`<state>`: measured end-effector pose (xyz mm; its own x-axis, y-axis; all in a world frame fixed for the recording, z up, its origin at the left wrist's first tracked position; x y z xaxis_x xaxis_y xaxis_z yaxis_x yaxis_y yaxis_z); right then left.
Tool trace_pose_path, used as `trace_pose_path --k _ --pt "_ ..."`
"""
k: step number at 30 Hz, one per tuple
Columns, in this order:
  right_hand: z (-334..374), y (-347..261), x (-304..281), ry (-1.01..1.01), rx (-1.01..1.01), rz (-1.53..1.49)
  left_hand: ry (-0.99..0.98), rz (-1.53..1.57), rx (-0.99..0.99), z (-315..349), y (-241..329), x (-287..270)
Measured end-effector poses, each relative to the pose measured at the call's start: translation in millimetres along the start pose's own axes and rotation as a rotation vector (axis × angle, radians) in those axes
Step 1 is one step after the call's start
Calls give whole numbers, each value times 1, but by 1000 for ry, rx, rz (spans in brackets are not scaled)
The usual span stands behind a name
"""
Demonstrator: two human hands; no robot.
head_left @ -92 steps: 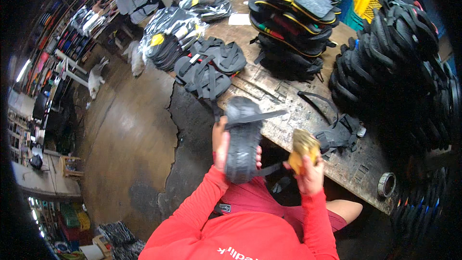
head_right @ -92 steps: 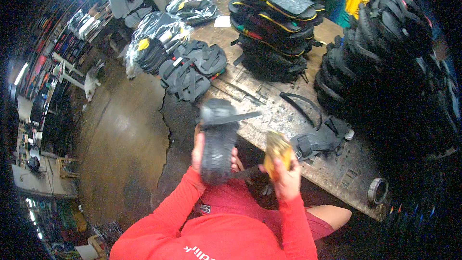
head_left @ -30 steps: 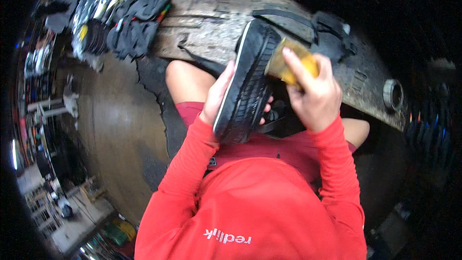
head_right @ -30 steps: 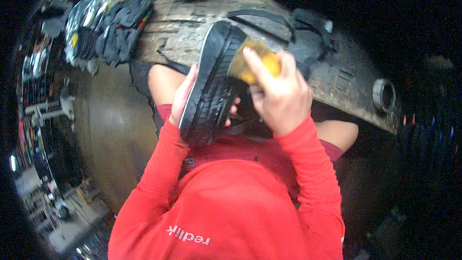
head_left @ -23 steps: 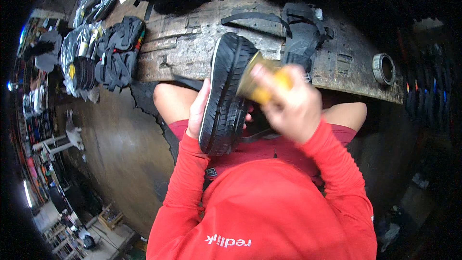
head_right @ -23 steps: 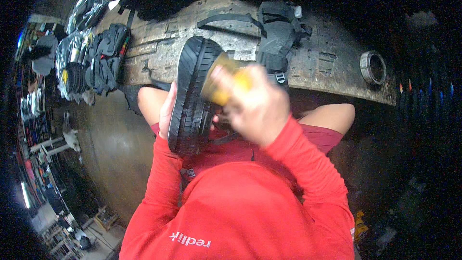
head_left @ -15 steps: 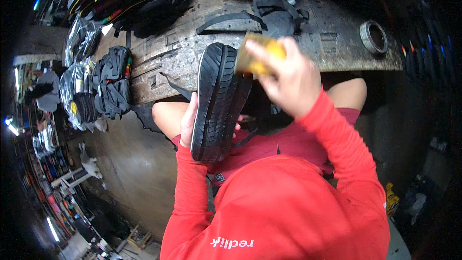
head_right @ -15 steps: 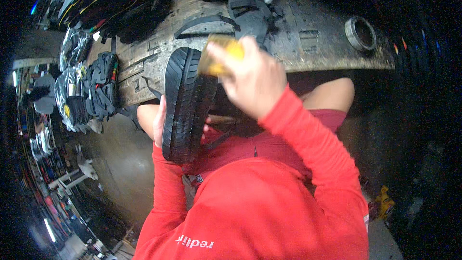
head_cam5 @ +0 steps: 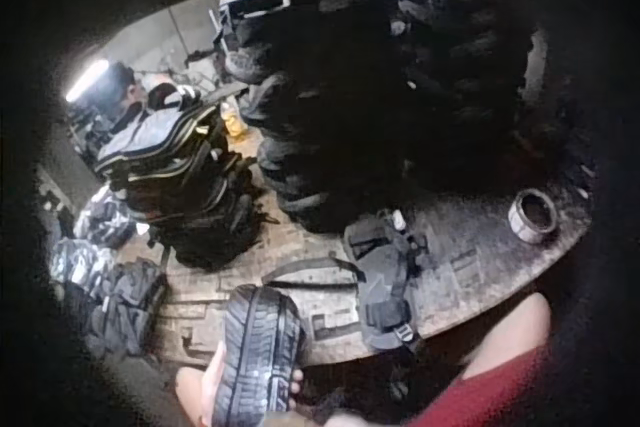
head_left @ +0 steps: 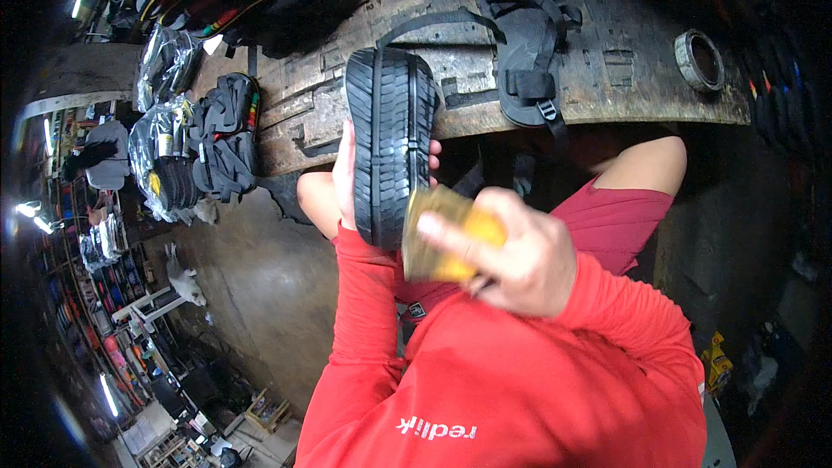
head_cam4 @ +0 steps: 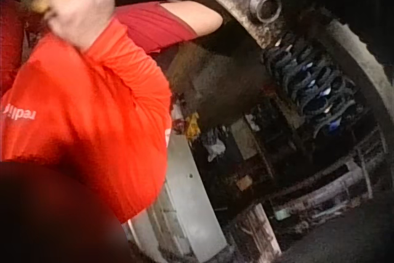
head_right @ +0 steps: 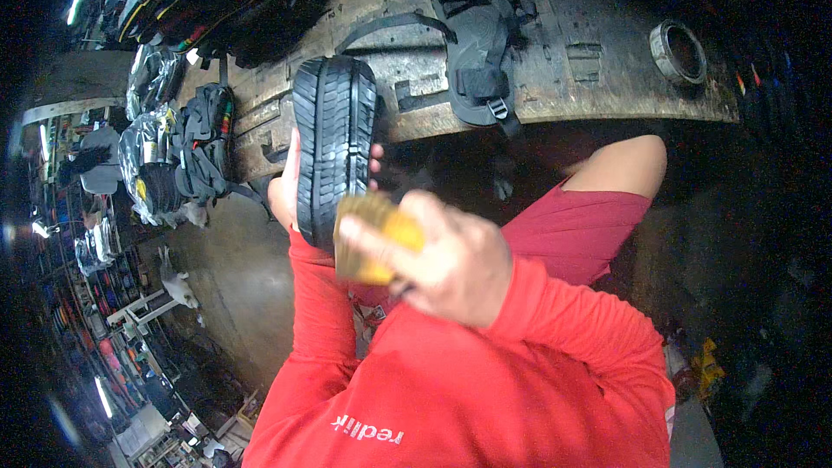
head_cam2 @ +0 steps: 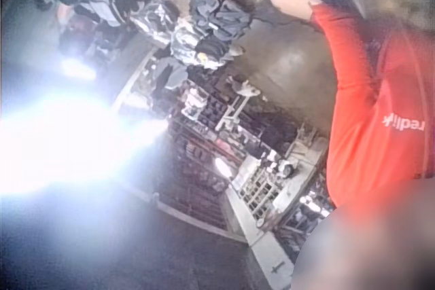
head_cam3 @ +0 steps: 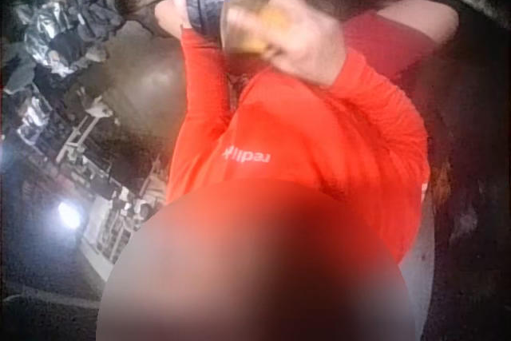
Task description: The person wipes a black sandal with a yellow cloth, then threads and secures a strap through a buckle on the sandal. They repeat the process on a second sandal, adjusting the strap and buckle to complete the assembly.
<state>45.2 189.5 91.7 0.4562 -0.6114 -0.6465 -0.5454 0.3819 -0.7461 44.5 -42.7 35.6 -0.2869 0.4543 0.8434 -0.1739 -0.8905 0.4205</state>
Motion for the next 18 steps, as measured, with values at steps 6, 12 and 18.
trace_pose_path --k 6,12,18 --pt "-54 5 -1 350 -272 307 170 136 -44 10 -24 5" --pt "-91 27 -36 137 164 222 26 62 -248 33 -39 -5" --pt "-81 44 -34 365 106 272 93 -91 -37 31 -25 -2"
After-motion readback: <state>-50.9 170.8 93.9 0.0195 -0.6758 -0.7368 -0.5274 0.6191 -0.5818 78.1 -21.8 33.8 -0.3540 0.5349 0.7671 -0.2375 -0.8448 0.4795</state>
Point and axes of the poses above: each hand's wrist, its own z-axis away from the middle knuckle, its own x-axis out of the palm, y = z × x, the point moved 2 cm from there along -z, towards the middle knuckle, and after that the axes turned 9 degrees about x, right-handed, at the moved point
